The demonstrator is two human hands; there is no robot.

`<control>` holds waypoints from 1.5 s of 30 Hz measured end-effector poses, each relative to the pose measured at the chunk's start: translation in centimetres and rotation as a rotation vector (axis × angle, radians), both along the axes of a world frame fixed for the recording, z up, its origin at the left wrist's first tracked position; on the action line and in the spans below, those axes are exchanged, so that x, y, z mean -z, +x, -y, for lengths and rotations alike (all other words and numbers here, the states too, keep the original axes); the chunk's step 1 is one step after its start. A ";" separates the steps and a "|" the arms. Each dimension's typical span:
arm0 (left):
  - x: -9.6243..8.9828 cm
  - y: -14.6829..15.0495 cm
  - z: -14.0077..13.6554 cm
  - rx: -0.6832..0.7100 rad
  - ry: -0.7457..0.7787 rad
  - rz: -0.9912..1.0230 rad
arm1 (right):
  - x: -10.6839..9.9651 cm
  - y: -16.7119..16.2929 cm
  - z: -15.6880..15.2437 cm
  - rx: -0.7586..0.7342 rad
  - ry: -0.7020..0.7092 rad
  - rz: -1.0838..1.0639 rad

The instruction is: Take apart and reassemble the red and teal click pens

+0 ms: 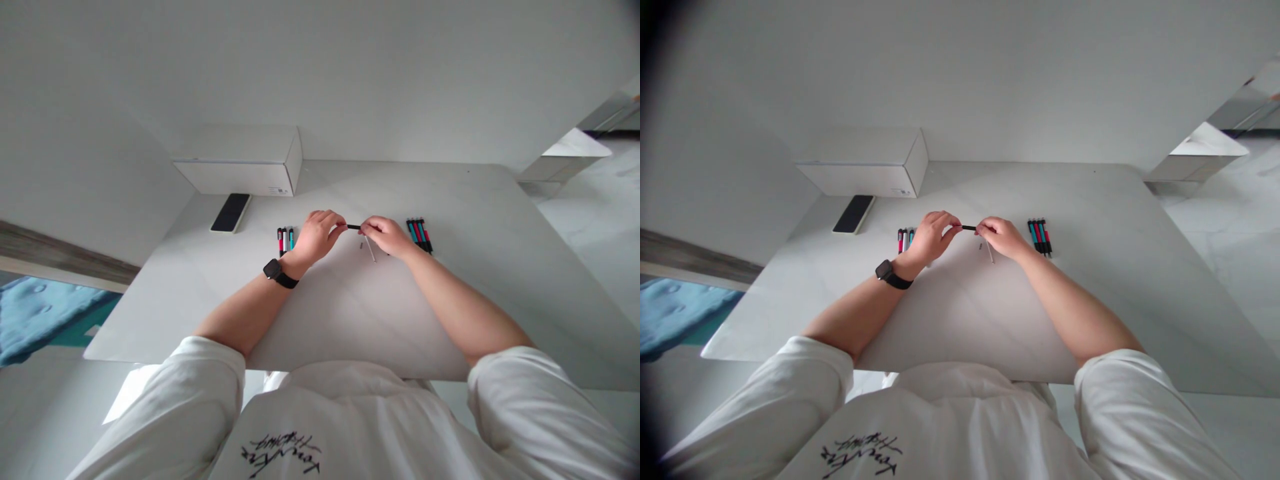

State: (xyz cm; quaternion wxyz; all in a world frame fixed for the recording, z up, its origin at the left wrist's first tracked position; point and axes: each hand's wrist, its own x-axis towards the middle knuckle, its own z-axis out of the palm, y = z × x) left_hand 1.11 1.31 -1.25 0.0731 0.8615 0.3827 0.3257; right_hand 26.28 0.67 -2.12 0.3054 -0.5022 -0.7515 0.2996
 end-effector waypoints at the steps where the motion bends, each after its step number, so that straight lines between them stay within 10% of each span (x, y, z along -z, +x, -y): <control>1: 0.0 0.0 0.0 -0.004 -0.010 0.013 | 0.0 -0.1 0.1 -0.003 0.004 0.001; 33: 0.1 0.4 0.3 -0.051 0.003 0.177 | 0.9 -0.7 0.0 0.009 -0.125 -0.335; 45: -0.2 -0.9 -1.3 -0.025 -0.069 0.087 | 1.4 0.7 -1.1 0.147 0.123 -0.285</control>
